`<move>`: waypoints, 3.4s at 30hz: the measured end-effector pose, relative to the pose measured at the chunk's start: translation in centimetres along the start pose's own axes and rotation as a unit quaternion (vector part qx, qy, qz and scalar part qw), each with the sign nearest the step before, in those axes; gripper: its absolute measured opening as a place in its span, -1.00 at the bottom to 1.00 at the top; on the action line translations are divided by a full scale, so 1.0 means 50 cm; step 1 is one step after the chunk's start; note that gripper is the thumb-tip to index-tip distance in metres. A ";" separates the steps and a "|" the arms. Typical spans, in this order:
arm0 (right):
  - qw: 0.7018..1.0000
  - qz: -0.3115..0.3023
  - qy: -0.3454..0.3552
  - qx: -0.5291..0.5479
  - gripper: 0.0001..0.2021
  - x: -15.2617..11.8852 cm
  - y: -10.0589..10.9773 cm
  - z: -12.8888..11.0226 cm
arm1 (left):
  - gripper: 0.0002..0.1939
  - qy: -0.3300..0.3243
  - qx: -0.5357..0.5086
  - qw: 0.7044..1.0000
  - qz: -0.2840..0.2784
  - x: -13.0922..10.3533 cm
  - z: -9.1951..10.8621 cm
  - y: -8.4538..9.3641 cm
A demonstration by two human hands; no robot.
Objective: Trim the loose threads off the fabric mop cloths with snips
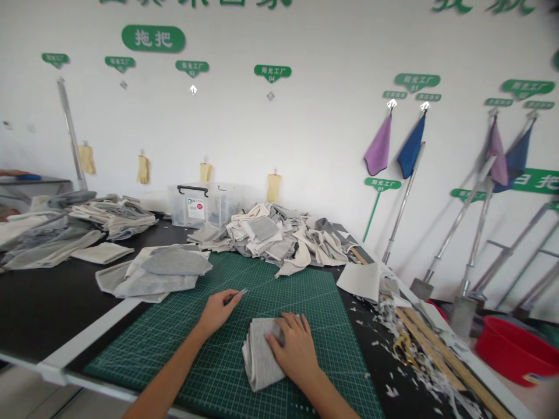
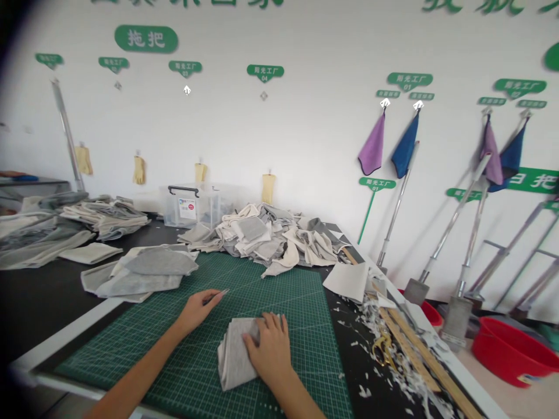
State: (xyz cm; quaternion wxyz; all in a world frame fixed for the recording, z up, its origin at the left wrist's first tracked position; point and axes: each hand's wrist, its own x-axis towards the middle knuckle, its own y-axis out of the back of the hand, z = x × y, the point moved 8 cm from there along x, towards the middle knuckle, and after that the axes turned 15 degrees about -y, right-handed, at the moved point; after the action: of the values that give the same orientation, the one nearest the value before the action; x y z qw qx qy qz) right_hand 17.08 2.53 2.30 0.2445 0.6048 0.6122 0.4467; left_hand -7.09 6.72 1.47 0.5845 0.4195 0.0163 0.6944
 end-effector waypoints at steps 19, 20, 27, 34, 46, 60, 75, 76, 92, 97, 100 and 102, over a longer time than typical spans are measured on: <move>0.977 -0.079 0.108 0.164 -0.72 -0.003 0.063 0.017 | -0.59 -0.061 -0.042 0.989 -0.128 -0.020 0.125 -0.067; 0.974 -0.092 0.115 0.170 -0.72 -0.003 0.060 0.021 | -0.60 -0.063 -0.040 0.986 -0.150 -0.023 0.136 -0.077; 0.973 -0.110 0.088 0.186 -0.53 0.014 0.047 0.050 | -0.69 -0.106 0.007 0.977 -0.185 -0.048 0.176 -0.118; 0.972 -0.130 0.091 0.171 -0.51 0.019 0.038 0.046 | -0.71 -0.111 -0.002 0.976 -0.189 -0.059 0.173 -0.115; 0.974 -0.130 0.091 0.163 -0.53 0.018 0.027 0.051 | -0.70 -0.125 0.021 0.971 -0.204 -0.064 0.184 -0.104; 0.973 -0.130 0.101 0.163 -0.54 0.020 0.028 0.044 | -0.72 -0.163 0.023 0.961 -0.223 -0.074 0.206 -0.106; 0.973 -0.122 0.104 0.165 -0.54 0.023 0.027 0.041 | -0.74 -0.168 0.034 0.956 -0.237 -0.079 0.215 -0.105; 0.973 -0.121 0.103 0.165 -0.54 0.023 0.027 0.043 | -0.75 -0.171 0.032 0.954 -0.244 -0.081 0.215 -0.107; 0.969 -0.144 0.117 0.164 -0.58 0.030 0.015 0.051 | -0.73 -0.176 0.025 0.956 -0.235 -0.083 0.217 -0.105; 0.968 -0.137 0.120 0.173 -0.66 0.032 0.017 0.049 | -0.74 -0.187 0.017 0.947 -0.259 -0.087 0.227 -0.110; 0.968 -0.139 0.120 0.174 -0.69 0.035 0.015 0.049 | -0.76 -0.191 0.015 0.947 -0.256 -0.086 0.227 -0.111; 0.968 -0.138 0.117 0.176 -0.69 0.037 0.015 0.051 | -0.75 -0.187 0.017 0.950 -0.250 -0.085 0.225 -0.110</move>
State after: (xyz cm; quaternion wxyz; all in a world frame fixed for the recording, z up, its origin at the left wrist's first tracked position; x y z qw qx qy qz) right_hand 19.32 4.84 2.16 0.1204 0.4913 0.7830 0.3619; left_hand 3.91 -0.32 3.55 0.7246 0.5341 0.0226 0.4350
